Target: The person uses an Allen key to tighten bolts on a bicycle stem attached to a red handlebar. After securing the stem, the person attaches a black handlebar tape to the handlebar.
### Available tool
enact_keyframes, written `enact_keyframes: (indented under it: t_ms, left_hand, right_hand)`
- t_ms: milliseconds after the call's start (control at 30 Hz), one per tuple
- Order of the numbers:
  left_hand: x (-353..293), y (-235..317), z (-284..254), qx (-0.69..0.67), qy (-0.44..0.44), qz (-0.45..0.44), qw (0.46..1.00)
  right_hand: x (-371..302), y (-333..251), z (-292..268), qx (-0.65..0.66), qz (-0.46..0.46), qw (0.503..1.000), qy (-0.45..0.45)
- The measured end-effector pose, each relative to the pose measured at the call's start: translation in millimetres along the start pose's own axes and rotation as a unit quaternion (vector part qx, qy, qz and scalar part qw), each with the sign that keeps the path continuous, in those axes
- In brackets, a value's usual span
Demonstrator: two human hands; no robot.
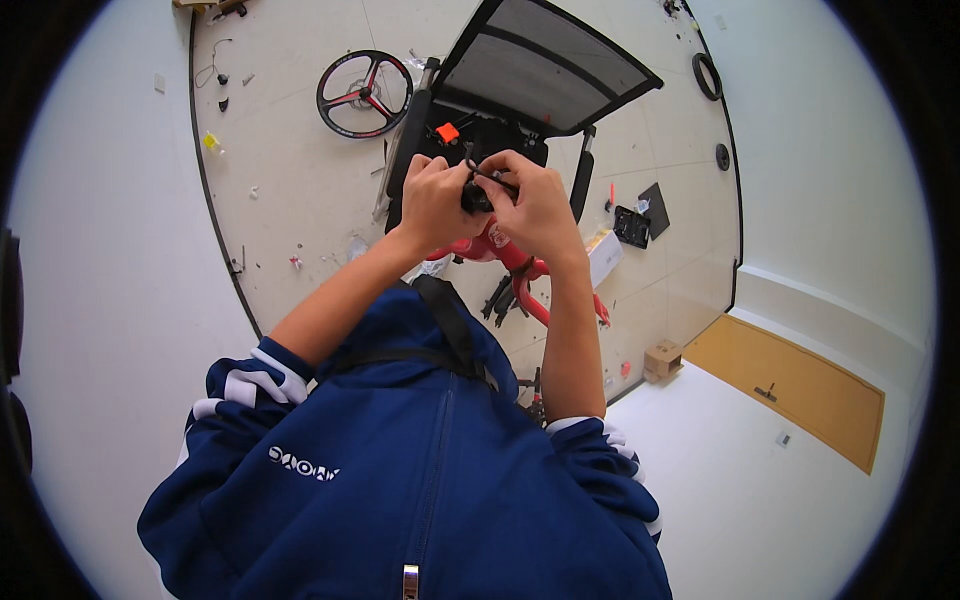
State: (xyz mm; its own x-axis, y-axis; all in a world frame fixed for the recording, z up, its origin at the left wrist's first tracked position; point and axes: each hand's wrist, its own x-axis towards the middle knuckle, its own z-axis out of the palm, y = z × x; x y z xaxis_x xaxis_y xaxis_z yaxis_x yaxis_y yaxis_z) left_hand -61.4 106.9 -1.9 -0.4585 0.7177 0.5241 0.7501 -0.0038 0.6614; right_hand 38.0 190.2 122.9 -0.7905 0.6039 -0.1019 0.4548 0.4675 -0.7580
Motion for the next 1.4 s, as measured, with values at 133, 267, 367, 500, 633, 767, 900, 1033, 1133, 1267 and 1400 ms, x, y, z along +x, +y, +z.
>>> enact_keyframes:
  t_ms: [133,267,367,500,633,767,900,1033,1133,1267,1400]
  left_hand:
    - [0.6,2.1,-1.8,0.000,-0.008,0.001,1.000]
    - [-0.6,2.5,-1.1,0.000,-0.003,-0.002,1.000]
    - [-1.4,2.3,-2.3,0.004,-0.004,-0.001,1.000]
    - [-0.4,2.1,-1.6,0.003,-0.003,-0.004,1.000]
    - [-0.6,2.9,-1.6,0.002,-0.011,-0.005,1.000]
    - [-2.1,2.9,0.4,-0.001,-0.002,-0.001,1.000]
    - [0.2,5.8,-4.6,0.009,-0.009,0.000,1.000]
    - [-1.2,3.2,-0.4,-0.005,-0.006,-0.004,1.000]
    - [-0.7,4.1,-0.9,-0.003,-0.001,-0.002,1.000]
    - [-0.7,4.0,-0.5,0.005,-0.007,-0.002,1.000]
    - [0.6,5.4,-3.8,0.004,-0.012,-0.001,1.000]
  right_hand:
    - [-0.2,-11.0,-8.1,-0.137,0.058,0.989,-0.016]
    - [-5.2,6.1,1.9,-0.073,-0.008,0.997,0.022]
    - [-6.9,6.0,-0.5,-0.041,-0.015,0.999,0.013]
    - [-8.9,-0.6,-7.9,-0.001,0.031,0.999,-0.008]
    - [-3.6,-2.7,-5.7,-0.114,0.040,0.993,-0.004]
    - [-5.1,3.0,-2.5,-0.065,-0.005,0.998,0.001]
    - [-8.3,3.3,-9.6,0.002,0.025,1.000,-0.010]
    - [-5.1,5.5,-7.8,-0.029,0.051,0.998,-0.012]
    - [-6.7,0.4,-2.5,-0.033,0.074,0.997,-0.017]
    - [-5.5,6.6,-2.1,-0.023,0.028,0.999,-0.005]
    - [-4.9,13.5,-2.9,0.075,0.029,0.997,0.015]
